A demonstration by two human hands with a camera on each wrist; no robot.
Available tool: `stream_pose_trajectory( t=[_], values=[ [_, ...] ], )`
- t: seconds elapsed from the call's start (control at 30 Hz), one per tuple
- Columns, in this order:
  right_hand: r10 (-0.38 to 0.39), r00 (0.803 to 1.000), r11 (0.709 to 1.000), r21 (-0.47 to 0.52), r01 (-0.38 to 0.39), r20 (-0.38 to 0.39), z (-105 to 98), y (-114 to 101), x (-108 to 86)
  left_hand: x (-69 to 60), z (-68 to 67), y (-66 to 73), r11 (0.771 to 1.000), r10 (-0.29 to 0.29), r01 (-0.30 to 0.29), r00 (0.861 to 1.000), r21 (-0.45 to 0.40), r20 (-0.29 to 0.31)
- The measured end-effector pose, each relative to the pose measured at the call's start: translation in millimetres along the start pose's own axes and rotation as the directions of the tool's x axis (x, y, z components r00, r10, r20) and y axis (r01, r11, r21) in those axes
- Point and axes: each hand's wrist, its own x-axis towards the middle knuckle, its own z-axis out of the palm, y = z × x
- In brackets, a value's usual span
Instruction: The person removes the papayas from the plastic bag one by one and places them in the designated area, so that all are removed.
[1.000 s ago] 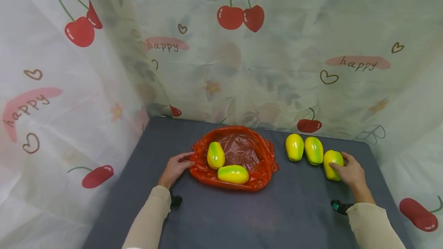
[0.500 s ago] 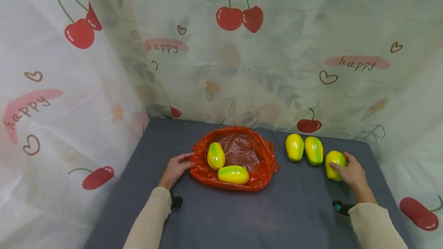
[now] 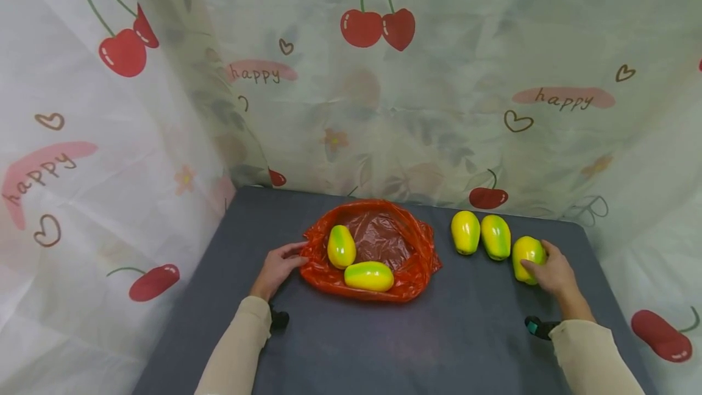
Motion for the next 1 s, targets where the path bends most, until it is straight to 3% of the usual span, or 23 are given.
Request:
stream_pose_trajectory(
  t=[0.27,0.53,0.77,1.0],
  values=[
    [0.042,0.998,0.999,0.014,-0.043,0.052,-8.5,-6.0,1.5,-0.2,-0.2,-3.5,1.000,0.000,-0.001,1.000,0.004,0.002],
    [-0.055,0.997,0.997,-0.046,0.057,0.044,-19.7,-16.2,1.0,4.6,0.5,-9.2,1.000,0.000,0.000,1.000,-0.013,-0.001],
    [-0.038,0.999,0.993,-0.113,0.040,0.016,-16.8,-33.8,-4.1,5.4,-1.2,-9.5,1.000,0.003,-0.003,1.000,-0.021,0.007],
    [-0.136,0.990,0.973,-0.192,0.128,-0.030,-11.0,-52.4,-13.1,3.8,-2.1,-6.0,1.000,0.011,-0.011,1.000,-0.027,0.007]
  ],
)
